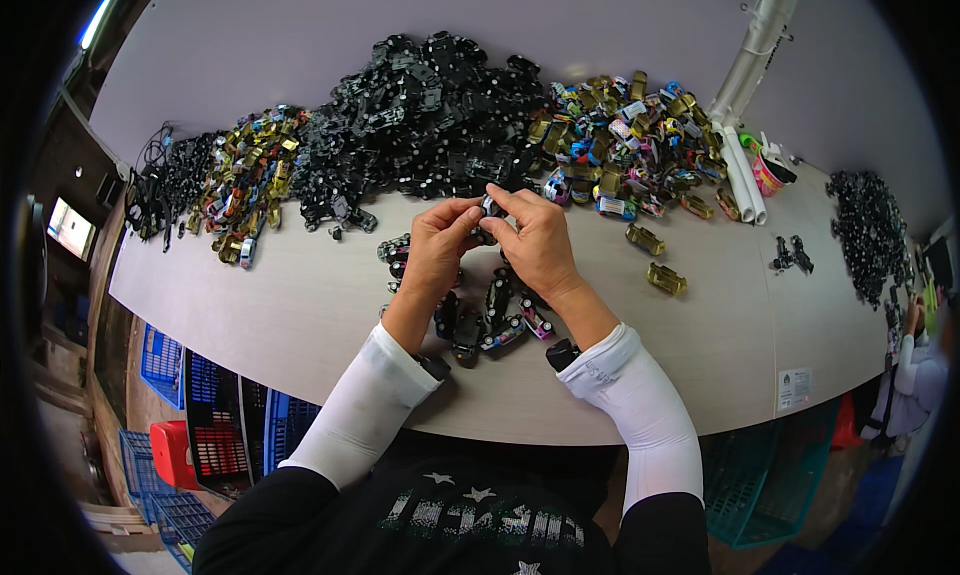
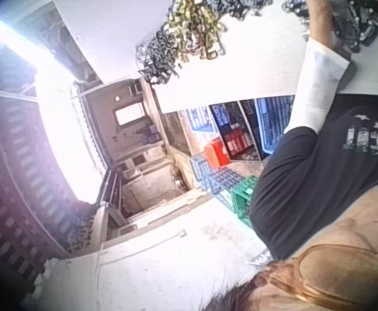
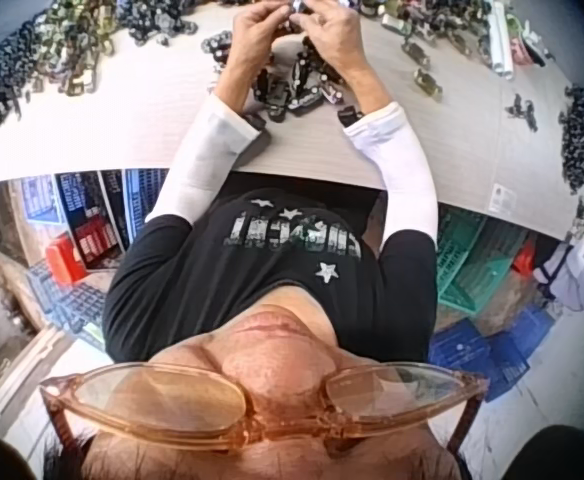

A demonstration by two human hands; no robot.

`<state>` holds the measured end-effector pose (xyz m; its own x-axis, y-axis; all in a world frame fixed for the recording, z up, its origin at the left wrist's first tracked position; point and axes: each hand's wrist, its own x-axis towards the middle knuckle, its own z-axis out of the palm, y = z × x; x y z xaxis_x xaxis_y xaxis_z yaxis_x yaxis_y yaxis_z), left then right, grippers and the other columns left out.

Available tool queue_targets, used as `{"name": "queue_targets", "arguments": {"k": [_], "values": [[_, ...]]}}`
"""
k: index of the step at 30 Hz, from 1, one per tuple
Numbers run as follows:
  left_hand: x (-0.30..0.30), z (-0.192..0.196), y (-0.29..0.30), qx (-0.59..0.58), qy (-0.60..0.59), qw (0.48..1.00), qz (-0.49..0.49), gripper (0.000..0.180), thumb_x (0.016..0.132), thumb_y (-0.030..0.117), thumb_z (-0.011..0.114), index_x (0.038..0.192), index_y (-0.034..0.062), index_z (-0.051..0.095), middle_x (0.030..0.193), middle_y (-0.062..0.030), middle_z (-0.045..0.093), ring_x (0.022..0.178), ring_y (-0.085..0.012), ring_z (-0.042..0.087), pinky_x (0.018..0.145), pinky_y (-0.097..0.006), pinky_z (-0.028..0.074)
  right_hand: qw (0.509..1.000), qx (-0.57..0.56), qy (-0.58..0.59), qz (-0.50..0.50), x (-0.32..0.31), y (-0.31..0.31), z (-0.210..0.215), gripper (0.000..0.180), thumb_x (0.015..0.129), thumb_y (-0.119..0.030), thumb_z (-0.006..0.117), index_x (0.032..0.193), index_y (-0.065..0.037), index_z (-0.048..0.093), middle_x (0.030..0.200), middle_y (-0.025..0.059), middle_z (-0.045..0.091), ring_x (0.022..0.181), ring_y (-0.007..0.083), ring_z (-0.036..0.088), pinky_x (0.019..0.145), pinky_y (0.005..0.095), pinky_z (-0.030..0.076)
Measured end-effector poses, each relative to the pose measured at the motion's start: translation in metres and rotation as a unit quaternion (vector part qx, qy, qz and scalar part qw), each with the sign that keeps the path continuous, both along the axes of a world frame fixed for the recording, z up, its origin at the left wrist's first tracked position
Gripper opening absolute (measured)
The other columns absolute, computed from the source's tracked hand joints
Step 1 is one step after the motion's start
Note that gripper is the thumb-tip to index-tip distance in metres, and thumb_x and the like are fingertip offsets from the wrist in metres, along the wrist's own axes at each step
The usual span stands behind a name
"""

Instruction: The person assembles toy cars by hand by picking up car bodies and chassis, pressing them together, and placing the completed toys on the table or into a blue crate.

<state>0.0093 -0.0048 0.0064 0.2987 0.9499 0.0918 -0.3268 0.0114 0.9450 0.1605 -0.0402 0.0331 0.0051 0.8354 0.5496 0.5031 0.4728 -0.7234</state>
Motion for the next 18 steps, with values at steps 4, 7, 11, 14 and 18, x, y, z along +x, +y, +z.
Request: {"name": "queue_targets", "arguments": {"k": [4,7,11,14,18], "values": [[0.000,0.011,-0.003,-0.002,-0.014,1.000,-0.004,0.025,0.092,0.017,0.062,0.111,0.0019,0.061,0.092,-0.0031,0.065,0.074,-0.0066,0.061,0.061,-0.021,0.049,0.990,-0.055,0.111,0.069,0.002,0.001,0.001,0.037,0.080,-0.005,0.071,0.116,-0.001,0.063,0.084,0.0044,0.066,0.061,0.0039,0.053,0.053,0.0188,0.043],[-0.002,0.009,-0.003,-0.125,-0.063,0.979,-0.146,0.025,0.096,0.024,0.056,0.109,0.0033,0.058,0.088,-0.0054,0.063,0.063,-0.0082,0.054,0.053,-0.021,0.044,0.978,-0.149,0.130,0.069,0.011,0.008,-0.003,0.040,0.082,-0.018,0.074,0.111,0.006,0.063,0.081,0.0131,0.068,0.065,0.0097,0.061,0.057,0.0230,0.048],[0.001,0.002,-0.001,-0.074,0.016,0.994,-0.077,0.026,0.096,0.027,0.055,0.111,0.0047,0.058,0.086,-0.0052,0.063,0.059,-0.0069,0.049,0.052,-0.019,0.040,0.952,-0.272,0.140,-0.004,0.023,0.012,0.001,0.040,0.083,-0.026,0.072,0.106,0.005,0.062,0.077,0.0106,0.066,0.059,0.0106,0.059,0.054,0.0220,0.046],[-0.004,0.001,0.001,-0.070,0.010,0.994,-0.079,0.023,0.097,0.026,0.053,0.108,0.0068,0.058,0.085,-0.0039,0.063,0.059,-0.0060,0.048,0.050,-0.018,0.038,0.840,-0.441,0.303,0.087,0.036,0.011,0.007,0.032,0.091,-0.023,0.063,0.108,0.003,0.059,0.078,0.0083,0.065,0.061,0.0101,0.056,0.054,0.0223,0.045],[-0.002,0.007,-0.002,-0.098,-0.002,0.992,-0.074,0.019,0.097,0.024,0.052,0.105,0.0084,0.058,0.082,-0.0025,0.063,0.058,-0.0047,0.046,0.048,-0.017,0.035,0.833,-0.408,0.330,0.173,0.032,0.008,0.003,0.017,0.094,-0.015,0.054,0.101,-0.001,0.060,0.074,0.0047,0.061,0.061,0.0086,0.055,0.047,0.0211,0.044]]}}
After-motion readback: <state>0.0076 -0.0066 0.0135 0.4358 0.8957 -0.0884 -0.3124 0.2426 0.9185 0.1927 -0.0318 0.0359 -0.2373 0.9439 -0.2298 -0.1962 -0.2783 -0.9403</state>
